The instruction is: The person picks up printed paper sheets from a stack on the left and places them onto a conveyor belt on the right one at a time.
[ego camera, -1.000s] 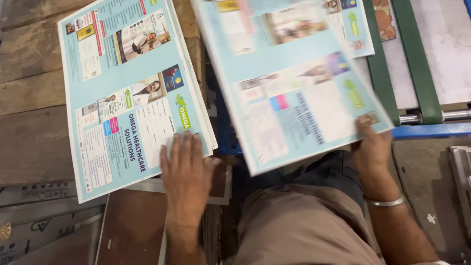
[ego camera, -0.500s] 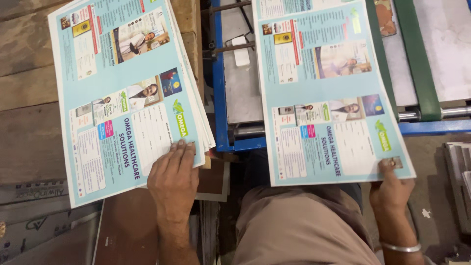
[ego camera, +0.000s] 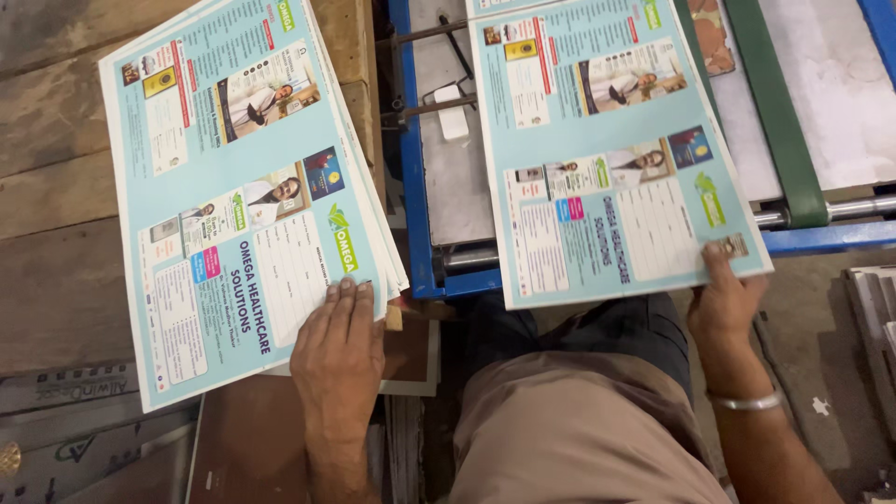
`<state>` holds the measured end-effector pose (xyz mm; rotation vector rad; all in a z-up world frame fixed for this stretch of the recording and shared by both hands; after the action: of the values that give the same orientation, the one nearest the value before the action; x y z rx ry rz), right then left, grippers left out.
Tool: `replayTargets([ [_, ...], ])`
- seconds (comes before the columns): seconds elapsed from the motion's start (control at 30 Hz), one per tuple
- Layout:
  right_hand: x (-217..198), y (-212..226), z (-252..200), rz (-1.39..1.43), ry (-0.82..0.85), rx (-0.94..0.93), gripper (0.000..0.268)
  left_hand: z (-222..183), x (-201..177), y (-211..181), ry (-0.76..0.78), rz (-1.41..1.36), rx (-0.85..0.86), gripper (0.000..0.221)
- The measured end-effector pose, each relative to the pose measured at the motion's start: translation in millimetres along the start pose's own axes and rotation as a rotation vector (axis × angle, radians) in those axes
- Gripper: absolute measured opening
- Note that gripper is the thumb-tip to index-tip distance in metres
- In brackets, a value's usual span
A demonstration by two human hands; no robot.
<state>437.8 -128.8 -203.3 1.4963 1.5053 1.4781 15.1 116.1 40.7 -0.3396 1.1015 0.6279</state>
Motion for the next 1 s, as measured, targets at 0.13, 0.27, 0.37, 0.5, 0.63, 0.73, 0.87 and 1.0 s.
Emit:
replayTargets([
  [0.13,31,-18,22,0.052,0.124,0.136,0.038,1,-2,4,0.024,-0.026,0.014,0.037],
  [0.27,49,-37,15,-0.007,0.247,0.299,0.032,5,-9,7,0.059,-0.127,0.013,0.046],
  [0.37,58,-46,-6,-0.068,0.339,0.376,0.033,6,-10,20,0.118,-0.253,-0.006,0.045],
  [0.5,77,-51,-39,-0.065,0.463,0.486,0.037,3,-33,59,-0.050,-0.418,-0.089,0.033],
  [0.63,111,-40,-71,-0.038,0.596,0.506,0.043,-8,-46,79,-0.311,-0.423,-0.306,0.030],
  [0.73,153,-32,-109,-0.014,0.825,0.533,0.046,11,-26,19,-0.358,-0.476,-0.187,0.038],
  [0.87,198,-33,-170,0.075,1.098,0.575,0.051,37,24,-101,0.026,-0.312,0.077,0.057],
  [1.0,187,-46,-144,0.131,0.696,0.624,0.042,36,26,-129,0.152,-0.404,0.165,0.071],
])
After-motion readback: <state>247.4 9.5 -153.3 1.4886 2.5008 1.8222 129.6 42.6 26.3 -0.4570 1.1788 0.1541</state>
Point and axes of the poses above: each hand's wrist, its own z-axis towards the middle knuckle, its own x-axis out of the palm, y = z × x, the point moved 10 cm from there along z, towards the middle knuckle, and after that the axes turned 5 degrees about x, right-handed, at the moved point
